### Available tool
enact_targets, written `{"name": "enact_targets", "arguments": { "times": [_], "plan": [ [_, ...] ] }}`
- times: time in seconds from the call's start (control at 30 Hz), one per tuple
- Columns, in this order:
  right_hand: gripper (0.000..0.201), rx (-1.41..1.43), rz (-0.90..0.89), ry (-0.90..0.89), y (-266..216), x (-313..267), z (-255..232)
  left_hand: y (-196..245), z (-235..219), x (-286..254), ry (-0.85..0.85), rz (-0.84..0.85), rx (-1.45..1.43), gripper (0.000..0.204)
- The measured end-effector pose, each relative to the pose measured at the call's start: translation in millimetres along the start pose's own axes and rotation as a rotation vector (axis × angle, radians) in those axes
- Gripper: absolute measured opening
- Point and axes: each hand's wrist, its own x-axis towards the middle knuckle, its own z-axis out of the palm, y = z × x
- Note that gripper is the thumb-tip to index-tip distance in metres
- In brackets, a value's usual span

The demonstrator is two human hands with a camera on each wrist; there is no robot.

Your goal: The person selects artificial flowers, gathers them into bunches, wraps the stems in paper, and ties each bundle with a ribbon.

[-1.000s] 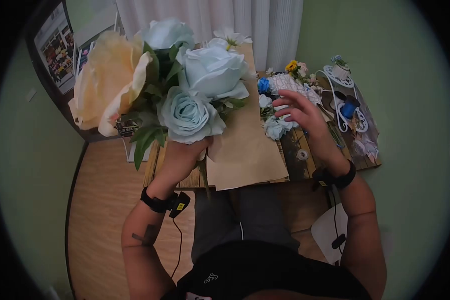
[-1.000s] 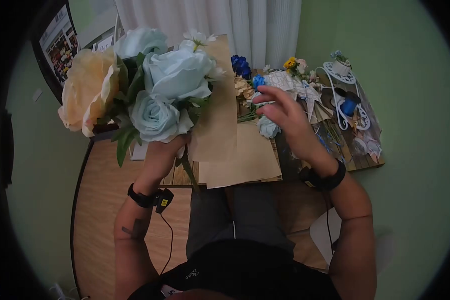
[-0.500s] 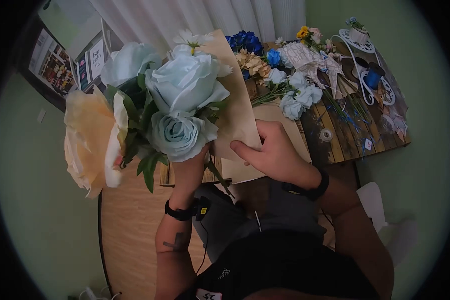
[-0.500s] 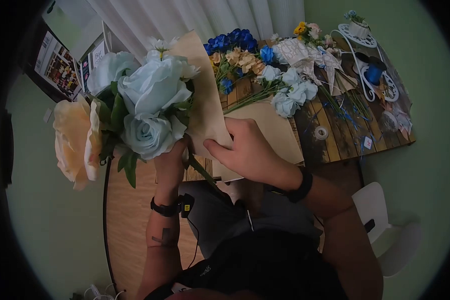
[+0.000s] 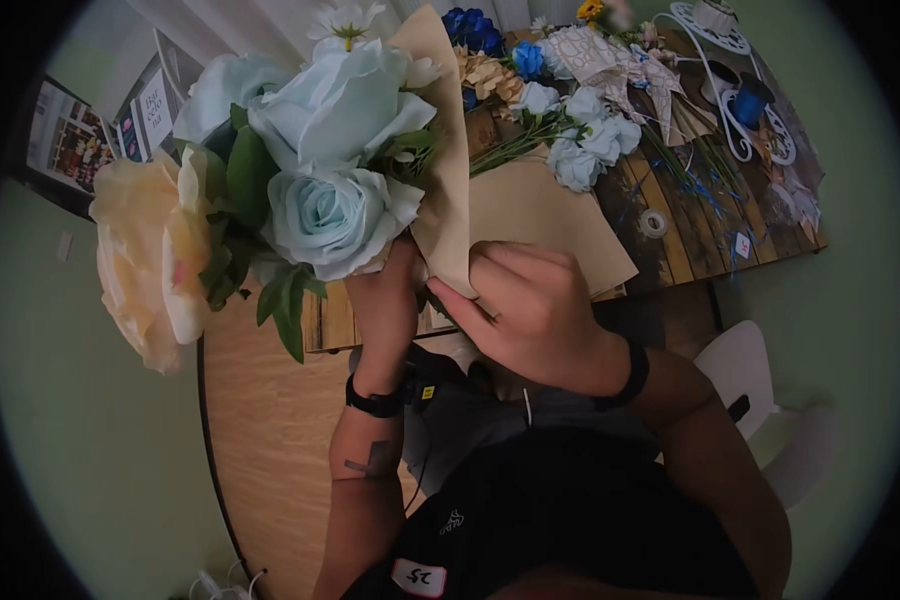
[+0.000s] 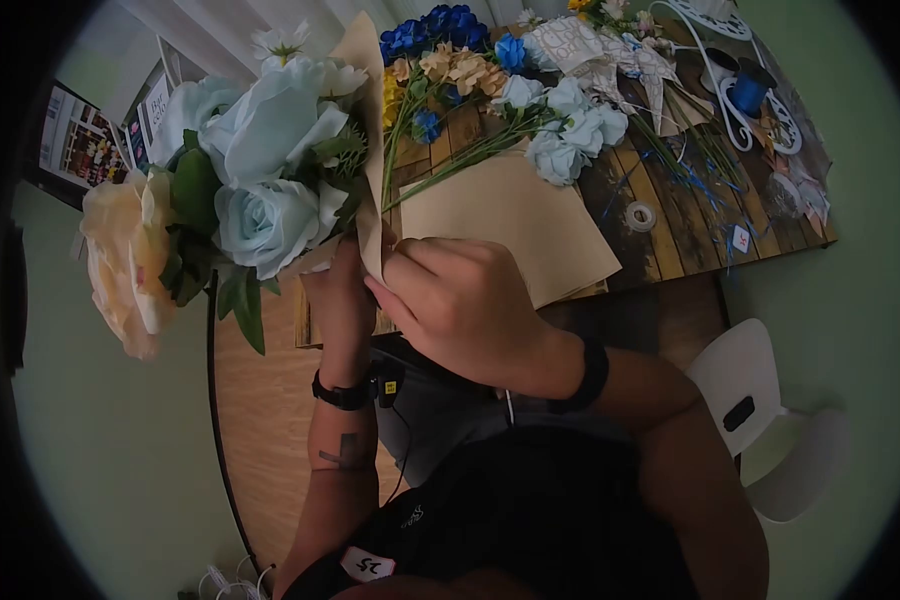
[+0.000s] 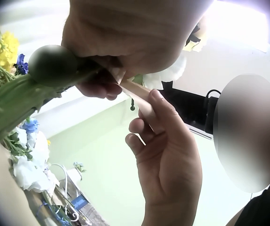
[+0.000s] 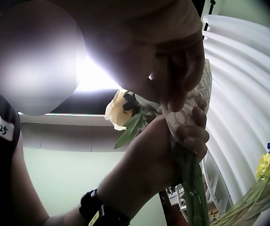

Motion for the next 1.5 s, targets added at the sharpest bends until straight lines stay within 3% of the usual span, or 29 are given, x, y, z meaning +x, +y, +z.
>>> {"name": "enact_targets", "arguments": {
  "times": [0.13,0.23,0.3,0.43,0.5,0.53,0.6,0.63,0.7,0.73,0.8,0.83,0.9,1.03,1.07,1.1,1.17,1.23,1.3,1.37,1.5],
  "plan": [
    [0.019,-0.031,-0.061,0.018,2.8,-6.5,-3.3,-18.9,-5.8,3.6,-0.036,0.071,0.043,0.017],
    [0.02,-0.061,-0.087,0.022,3.0,-12.4,-9.6,-5.8,-0.4,-1.7,-0.062,-0.054,-0.111,0.02],
    [0.02,-0.035,-0.041,0.008,-3.3,-10.3,-15.0,5.2,5.5,-5.0,-0.085,0.047,0.024,0.017],
    [0.022,0.026,-0.023,0.014,-8.9,-16.9,-18.6,19.6,12.6,-9.9,-0.176,-0.006,0.04,0.011],
    [0.022,0.313,0.029,0.036,-12.2,-18.3,-16.3,27.2,18.1,-9.3,-0.156,-0.016,0.002,0.008],
    [0.025,0.353,0.053,-0.008,-9.0,-21.2,-23.3,29.1,18.8,-8.6,-0.134,-0.03,-0.036,0.006],
    [0.036,0.47,0.142,0.084,-0.6,-26.2,-21.3,24.3,15.2,-5.5,-0.143,0.006,-0.039,0.006],
    [0.045,0.506,0.176,0.079,2.3,-28.1,-19.9,23.2,12.5,-4.6,-0.186,0.087,0.064,0.006],
    [0.047,0.441,0.2,0.115,1.6,-28.8,-5.5,30.6,17.0,-4.1,-0.232,0.165,0.165,0.006],
    [0.048,0.374,0.231,0.155,1.3,-30.4,1.7,35.6,21.9,-5.0,-0.184,0.072,0.002,0.005],
    [0.045,0.318,0.238,0.087,8.4,-31.7,8.0,35.0,26.1,-4.9,-0.122,-0.075,-0.288,0.004],
    [0.042,0.503,0.379,0.079,9.3,-30.1,11.8,34.8,26.3,-4.8,-0.123,-0.078,-0.285,0.004],
    [0.034,0.895,0.624,0.047,8.1,-28.9,19.9,36.6,27.1,-3.9,-0.1,-0.19,-0.592,0.01],
    [0.033,1.216,0.784,-0.02,9.5,-23.4,14.8,16.8,-7.2,2.8,-0.329,-0.342,-0.64,0.015],
    [0.04,1.214,0.892,-0.321,16.5,-20.3,6.7,19.1,3.5,-0.3,-0.184,-0.304,-0.632,0.016],
    [0.049,1.195,0.99,-0.626,20.6,-19.3,3.4,17.6,0.8,-1.0,-0.182,-0.313,-0.628,0.016],
    [0.059,1.249,0.976,-0.625,25.9,-24.4,8.4,18.2,-7.5,0.6,-0.335,-0.319,-0.633,0.014],
    [0.045,1.613,1.04,-0.761,36.5,-30.2,13.1,26.9,-17.7,2.4,-0.416,-0.384,-0.623,0.013],
    [0.047,1.572,1.033,-0.738,28.6,-28.7,13.6,27.5,-17.5,0.2,-0.494,-0.452,-0.611,0.012],
    [0.056,1.484,0.931,-0.694,27.0,-30.3,16.8,22.8,-9.7,-2.9,-0.332,-0.276,-0.602,0.023],
    [0.048,1.432,1.014,-0.527,15.9,-34.8,21.1,34.4,-7.3,-0.6,-0.306,-0.202,-0.46,0.02]
  ]
}}
